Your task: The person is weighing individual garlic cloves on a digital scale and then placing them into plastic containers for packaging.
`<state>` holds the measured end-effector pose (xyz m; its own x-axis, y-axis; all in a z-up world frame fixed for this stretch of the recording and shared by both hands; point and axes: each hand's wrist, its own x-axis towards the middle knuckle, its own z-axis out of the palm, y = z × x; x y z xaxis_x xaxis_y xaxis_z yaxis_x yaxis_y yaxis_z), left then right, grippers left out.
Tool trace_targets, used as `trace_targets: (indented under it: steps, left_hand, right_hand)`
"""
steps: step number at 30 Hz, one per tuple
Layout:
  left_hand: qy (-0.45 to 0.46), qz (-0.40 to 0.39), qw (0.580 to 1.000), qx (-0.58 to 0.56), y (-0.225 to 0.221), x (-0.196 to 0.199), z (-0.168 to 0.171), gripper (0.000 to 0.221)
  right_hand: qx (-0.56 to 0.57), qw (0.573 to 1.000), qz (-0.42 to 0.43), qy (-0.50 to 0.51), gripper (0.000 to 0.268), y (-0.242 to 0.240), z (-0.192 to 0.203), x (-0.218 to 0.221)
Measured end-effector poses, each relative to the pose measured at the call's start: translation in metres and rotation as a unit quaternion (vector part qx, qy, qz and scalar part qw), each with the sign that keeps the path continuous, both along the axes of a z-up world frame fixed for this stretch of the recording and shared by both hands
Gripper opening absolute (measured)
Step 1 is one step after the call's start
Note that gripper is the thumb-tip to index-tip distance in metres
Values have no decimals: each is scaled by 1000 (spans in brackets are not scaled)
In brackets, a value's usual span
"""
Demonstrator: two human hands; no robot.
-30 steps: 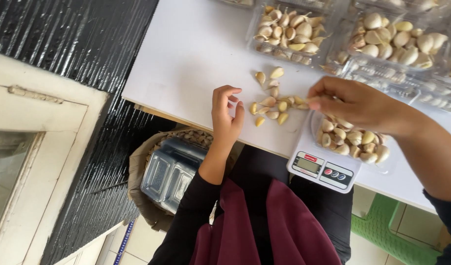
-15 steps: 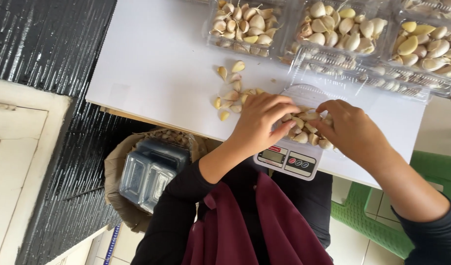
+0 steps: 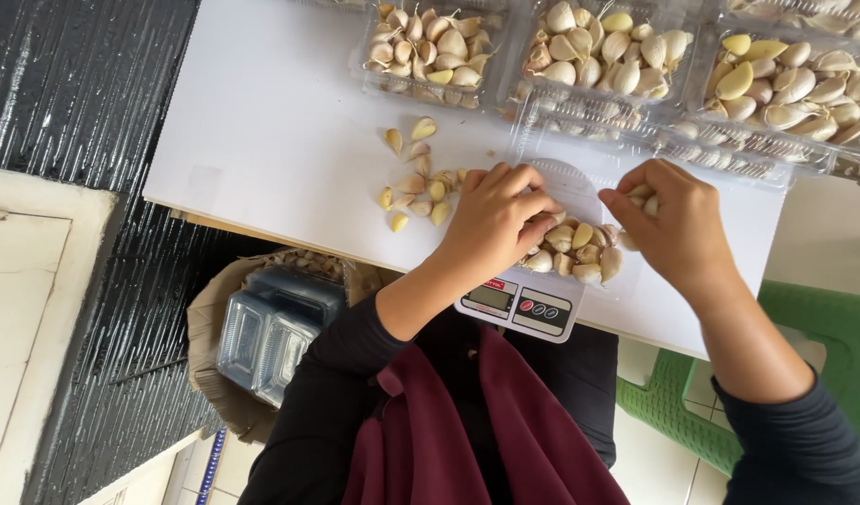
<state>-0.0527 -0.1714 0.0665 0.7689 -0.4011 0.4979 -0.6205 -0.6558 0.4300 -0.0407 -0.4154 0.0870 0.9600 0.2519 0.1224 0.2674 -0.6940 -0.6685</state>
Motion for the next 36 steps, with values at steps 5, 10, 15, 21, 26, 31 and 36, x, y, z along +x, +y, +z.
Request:
trace_targets:
  steps: [5,10,15,21,26,31,36]
  left_hand:
    - [41,32,999,11,-2,-7,-11,15]
    - [42,22,999,24,0,-15,10,14]
    - [7,-44,999,-19,-1,-21,21,9]
    - [-6,-61,998,33,-7,-25,13,8]
    - [0,-66,995,76,-11,-30,3,21]
    - [-3,-73,995,72,-9,-32,5,15]
    - [10,-64,997,50,-1,-33,10,15]
  right_hand:
    - [19,995,4,-99,14,9,-28,10]
    - [16,995,82,-58,8,3,14,-1]
    - [-69,991,108,-27,6,-12,30,-18]
    - [-161,974,121,-104,12,-16,3,-23]
    - [-127,976,127,-124,11,-4,5,-19]
    - [-126,974,122,-143,9,9,-4,-12]
    - [-119,978,119,-123,4,13,-2,-14]
